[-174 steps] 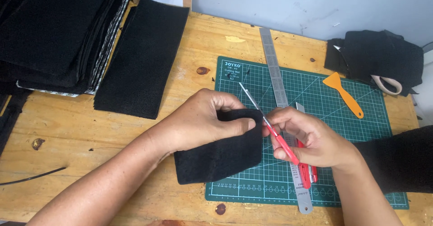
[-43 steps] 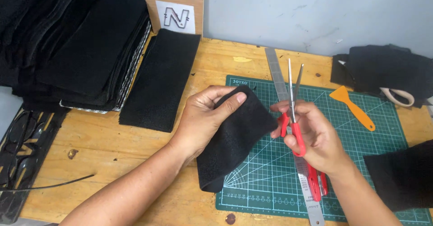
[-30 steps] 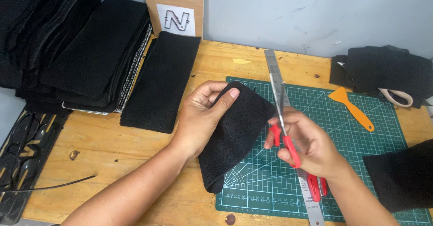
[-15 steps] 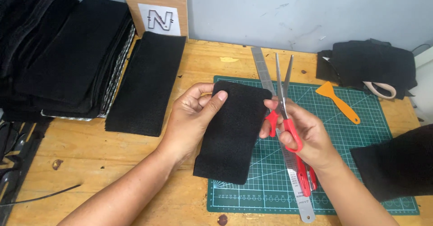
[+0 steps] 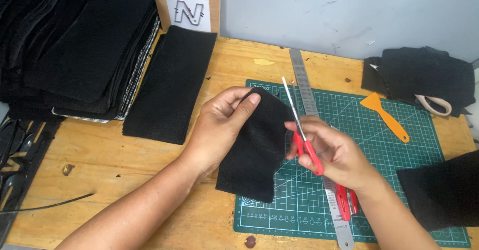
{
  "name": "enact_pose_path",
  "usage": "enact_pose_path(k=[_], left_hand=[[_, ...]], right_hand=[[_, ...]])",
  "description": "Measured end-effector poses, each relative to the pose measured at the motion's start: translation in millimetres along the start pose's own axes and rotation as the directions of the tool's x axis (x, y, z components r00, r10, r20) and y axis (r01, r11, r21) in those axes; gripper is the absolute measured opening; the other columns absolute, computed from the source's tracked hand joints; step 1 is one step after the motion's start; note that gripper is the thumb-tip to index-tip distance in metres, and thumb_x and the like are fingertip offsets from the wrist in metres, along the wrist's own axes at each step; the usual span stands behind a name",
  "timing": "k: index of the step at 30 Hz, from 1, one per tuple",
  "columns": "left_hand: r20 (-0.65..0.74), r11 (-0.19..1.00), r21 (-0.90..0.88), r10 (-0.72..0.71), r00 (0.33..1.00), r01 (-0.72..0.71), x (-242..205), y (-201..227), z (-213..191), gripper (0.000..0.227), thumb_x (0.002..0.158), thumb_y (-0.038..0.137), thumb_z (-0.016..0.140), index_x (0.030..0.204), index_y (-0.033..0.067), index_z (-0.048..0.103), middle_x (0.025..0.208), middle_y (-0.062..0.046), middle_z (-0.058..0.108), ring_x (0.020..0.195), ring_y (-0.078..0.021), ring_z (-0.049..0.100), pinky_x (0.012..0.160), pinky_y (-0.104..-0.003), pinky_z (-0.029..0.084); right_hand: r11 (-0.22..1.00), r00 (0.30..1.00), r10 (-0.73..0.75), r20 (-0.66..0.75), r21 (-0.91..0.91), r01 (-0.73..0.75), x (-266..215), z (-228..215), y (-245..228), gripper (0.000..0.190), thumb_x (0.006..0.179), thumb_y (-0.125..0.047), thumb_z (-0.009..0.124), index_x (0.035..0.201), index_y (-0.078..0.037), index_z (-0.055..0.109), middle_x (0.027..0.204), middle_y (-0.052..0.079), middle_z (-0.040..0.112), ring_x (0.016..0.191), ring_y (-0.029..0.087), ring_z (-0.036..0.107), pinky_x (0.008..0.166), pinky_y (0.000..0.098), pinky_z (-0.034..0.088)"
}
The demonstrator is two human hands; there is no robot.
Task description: Trimming the edges of black fabric pieces with scissors on a cutting mat
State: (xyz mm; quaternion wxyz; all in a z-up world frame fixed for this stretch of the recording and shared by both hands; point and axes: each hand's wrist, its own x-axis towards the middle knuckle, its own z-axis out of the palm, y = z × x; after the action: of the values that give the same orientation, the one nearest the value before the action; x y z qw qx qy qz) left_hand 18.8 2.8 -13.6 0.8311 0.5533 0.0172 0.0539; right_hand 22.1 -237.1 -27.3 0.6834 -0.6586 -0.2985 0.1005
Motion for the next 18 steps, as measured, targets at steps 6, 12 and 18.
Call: enact_pose_path(k=[6,12,18], left_hand=[[0.015,0.995,0.081,0.05,0.999,-0.051,-1,1,-1,0.015,0.098,0.016,0.07,0.107,0.0047,0.075,0.082,-0.001,0.072,0.083,-0.005,0.06,0.077,-0.022,0.057],[0.027,0.986,0.165,0.03,0.999,-0.034,-5,14,0,0.012,0.093,0.013,0.074,0.099,0.0033,0.077,0.073,-0.004,0.072,0.072,-0.0058,0.061,0.068,-0.02,0.054],[0.162,0.962,0.263,-0.125,0.979,0.079,-11,20,3,0.016,0.088,0.013,0.075,0.1,0.0037,0.08,0.081,-0.006,0.076,0.077,-0.0084,0.061,0.071,-0.024,0.056]], right_hand=[[0.997,0.993,0.06,0.103,-0.051,-0.055,-3,7,-8,0.051,0.078,-0.007,0.079,0.124,0.012,0.066,0.123,0.028,0.067,0.082,0.033,0.078,0.078,0.0529,0.062],[0.998,0.992,0.039,0.117,-0.055,-0.033,-4,-2,-12,0.051,0.079,-0.007,0.077,0.124,0.013,0.064,0.109,0.027,0.072,0.073,0.031,0.079,0.069,0.0472,0.063],[0.997,0.993,0.026,0.111,-0.073,-0.018,0,-11,-13,0.05,0.078,-0.009,0.079,0.122,0.01,0.061,0.086,0.021,0.072,0.068,0.027,0.077,0.067,0.041,0.062]])
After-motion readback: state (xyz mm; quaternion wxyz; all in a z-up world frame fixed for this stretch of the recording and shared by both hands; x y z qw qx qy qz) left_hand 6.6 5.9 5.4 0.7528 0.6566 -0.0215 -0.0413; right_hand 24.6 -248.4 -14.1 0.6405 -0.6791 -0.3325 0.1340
